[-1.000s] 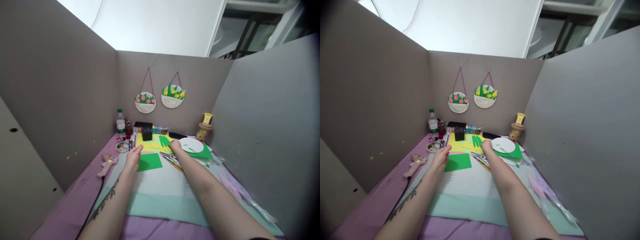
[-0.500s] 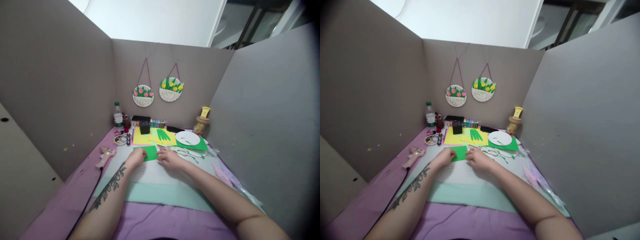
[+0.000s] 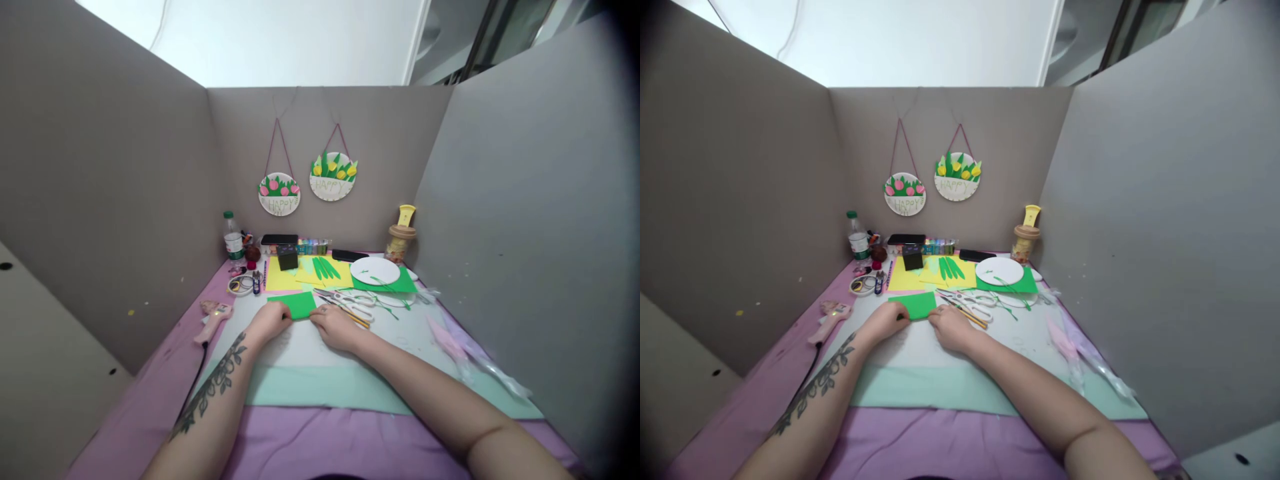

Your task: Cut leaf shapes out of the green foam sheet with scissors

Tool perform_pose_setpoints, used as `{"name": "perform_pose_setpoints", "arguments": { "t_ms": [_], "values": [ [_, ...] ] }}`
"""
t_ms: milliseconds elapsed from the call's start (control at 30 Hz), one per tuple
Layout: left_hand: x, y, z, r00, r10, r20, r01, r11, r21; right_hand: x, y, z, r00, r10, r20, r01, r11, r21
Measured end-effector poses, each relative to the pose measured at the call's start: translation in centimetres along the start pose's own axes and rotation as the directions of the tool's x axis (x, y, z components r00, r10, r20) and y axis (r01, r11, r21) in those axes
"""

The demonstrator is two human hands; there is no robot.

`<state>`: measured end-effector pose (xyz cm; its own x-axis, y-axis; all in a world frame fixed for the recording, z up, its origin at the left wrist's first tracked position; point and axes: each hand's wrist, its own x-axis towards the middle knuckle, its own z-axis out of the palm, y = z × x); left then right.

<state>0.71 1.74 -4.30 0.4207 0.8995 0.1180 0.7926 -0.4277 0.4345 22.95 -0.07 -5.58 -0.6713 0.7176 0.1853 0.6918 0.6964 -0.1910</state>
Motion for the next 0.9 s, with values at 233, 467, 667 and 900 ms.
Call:
{"name": "perform_pose_setpoints", "arguments": {
  "t_ms": [233, 467, 667, 900],
  "values": [
    [0.0, 0.7, -0.4, 1.000, -0.018, 0.026, 0.016, 0.997, 0.070, 1.5, -0.3, 0.2, 0.993, 0.115, -0.027, -0.117, 0.990, -0.082],
    [-0.2, -0.4, -0.6, 0.996, -0.087, 0.021, 0.087, 0.996, -0.033, 3.2, 0.0, 1.2, 0.984, 0.166, -0.061, -0.170, 0.984, -0.060],
    [-0.4, -1.0, -1.0, 0.981, -0.193, -0.011, 0.189, 0.973, -0.130, 3.3, 0.6, 1.5, 0.971, 0.219, -0.093, -0.216, 0.975, 0.045],
    [-0.5, -1.6, -1.4, 0.941, -0.337, 0.032, 0.337, 0.925, -0.177, 3.7, 1.1, 1.7, 0.944, 0.325, -0.056, -0.320, 0.944, 0.075]
  ]
}}
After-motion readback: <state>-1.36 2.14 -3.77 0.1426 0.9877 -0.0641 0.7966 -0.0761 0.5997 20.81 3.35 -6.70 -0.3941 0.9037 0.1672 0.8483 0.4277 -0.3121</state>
